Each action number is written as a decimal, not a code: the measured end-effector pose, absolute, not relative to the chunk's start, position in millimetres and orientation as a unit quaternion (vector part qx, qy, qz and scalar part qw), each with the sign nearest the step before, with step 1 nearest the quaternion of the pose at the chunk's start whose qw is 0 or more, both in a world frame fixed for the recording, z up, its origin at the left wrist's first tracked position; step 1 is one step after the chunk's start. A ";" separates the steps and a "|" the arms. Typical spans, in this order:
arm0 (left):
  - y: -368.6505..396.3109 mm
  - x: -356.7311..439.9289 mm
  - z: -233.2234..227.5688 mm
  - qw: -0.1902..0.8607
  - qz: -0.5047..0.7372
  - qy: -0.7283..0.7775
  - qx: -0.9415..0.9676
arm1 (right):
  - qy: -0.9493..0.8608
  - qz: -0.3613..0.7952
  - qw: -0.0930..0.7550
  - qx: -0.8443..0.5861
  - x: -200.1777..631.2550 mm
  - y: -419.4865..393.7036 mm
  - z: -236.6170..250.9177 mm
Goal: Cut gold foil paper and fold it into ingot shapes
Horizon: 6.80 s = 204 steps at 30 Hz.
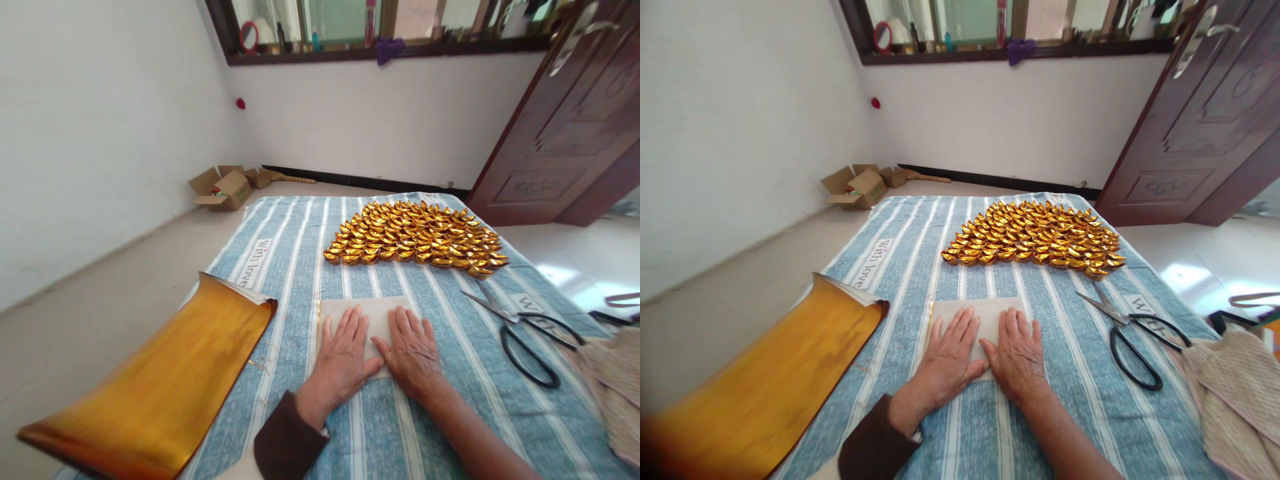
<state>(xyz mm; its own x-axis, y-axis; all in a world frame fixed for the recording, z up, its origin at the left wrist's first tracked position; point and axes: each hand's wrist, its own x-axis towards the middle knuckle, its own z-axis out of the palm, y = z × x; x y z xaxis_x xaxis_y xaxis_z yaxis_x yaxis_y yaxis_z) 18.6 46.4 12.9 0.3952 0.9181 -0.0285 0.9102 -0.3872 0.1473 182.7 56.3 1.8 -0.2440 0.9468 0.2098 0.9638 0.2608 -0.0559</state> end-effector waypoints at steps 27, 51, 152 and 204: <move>50.9 5.7 31.5 0.115 -0.010 0.521 0.845 | -0.889 0.007 0.093 -0.448 243.6 66.5 1.1; 49.2 -58.0 46.1 0.135 -0.068 0.566 0.810 | -0.878 0.092 0.124 -0.454 277.5 74.0 5.1; 75.1 55.1 16.4 -0.146 0.066 0.496 0.854 | -0.763 0.109 0.199 -0.605 368.2 83.1 32.6; 95.3 69.8 14.5 0.017 -0.023 0.534 0.845 | -0.881 -0.095 0.148 -0.439 352.8 84.5 15.0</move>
